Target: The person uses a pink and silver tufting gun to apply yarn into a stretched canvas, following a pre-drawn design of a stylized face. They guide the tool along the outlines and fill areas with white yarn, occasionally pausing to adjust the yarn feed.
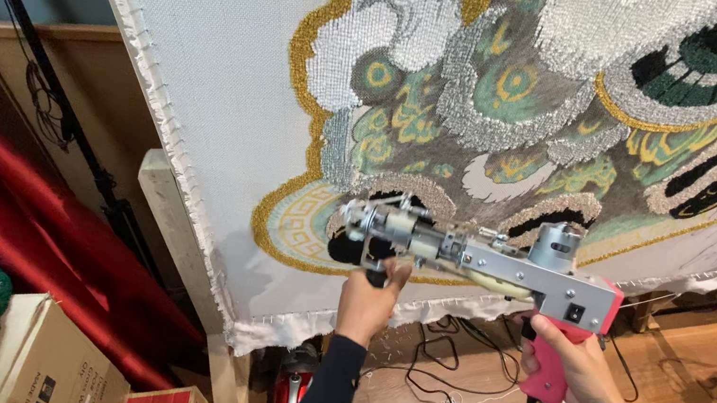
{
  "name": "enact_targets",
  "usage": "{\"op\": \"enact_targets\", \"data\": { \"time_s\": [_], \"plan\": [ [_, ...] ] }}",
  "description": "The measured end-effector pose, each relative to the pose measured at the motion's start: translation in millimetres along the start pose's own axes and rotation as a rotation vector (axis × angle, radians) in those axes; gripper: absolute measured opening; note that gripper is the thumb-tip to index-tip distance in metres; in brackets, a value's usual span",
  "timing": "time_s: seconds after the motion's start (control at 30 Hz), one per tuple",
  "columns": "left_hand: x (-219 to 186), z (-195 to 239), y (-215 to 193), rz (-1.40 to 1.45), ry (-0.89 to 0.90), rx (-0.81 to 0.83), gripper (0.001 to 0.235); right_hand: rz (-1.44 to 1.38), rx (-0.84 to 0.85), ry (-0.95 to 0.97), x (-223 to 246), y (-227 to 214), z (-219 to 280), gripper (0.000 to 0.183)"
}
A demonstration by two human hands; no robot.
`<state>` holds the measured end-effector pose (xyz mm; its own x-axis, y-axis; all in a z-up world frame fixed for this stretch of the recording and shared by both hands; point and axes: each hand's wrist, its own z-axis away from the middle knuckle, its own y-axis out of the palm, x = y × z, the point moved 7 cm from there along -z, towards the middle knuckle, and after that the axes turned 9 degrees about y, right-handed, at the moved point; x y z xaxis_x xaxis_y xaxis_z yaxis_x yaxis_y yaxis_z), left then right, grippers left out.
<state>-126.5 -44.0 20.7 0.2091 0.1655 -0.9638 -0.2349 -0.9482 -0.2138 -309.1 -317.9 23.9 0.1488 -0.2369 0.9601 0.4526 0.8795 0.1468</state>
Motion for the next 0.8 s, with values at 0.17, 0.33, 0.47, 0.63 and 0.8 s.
{"op": "enact_targets", "data": {
  "time_s": [0.17,0.33,0.47,0.63,0.8],
  "plan": [
    [-22.9,-17.0,-11.3,-0.106,0.069,0.050,0.052,-0.002,-0.145,-0.125,6.3,19.7,22.4,0.024],
    [-28.5,-23.5,-16.3,-0.110,0.069,0.065,0.051,-0.042,-0.172,-0.154,12.2,41.1,32.9,0.024],
    [-22.7,-26.7,-20.1,-0.109,0.052,0.078,0.051,-0.049,-0.166,-0.166,16.8,52.2,35.9,0.026],
    [-11.3,-31.6,-23.8,-0.148,0.022,0.070,0.052,-0.064,-0.186,-0.115,17.3,62.1,35.0,0.029],
    [-5.2,-38.3,-25.2,-0.156,0.016,0.079,0.053,-0.066,-0.169,-0.133,15.8,67.6,30.2,0.028]
  ]
}}
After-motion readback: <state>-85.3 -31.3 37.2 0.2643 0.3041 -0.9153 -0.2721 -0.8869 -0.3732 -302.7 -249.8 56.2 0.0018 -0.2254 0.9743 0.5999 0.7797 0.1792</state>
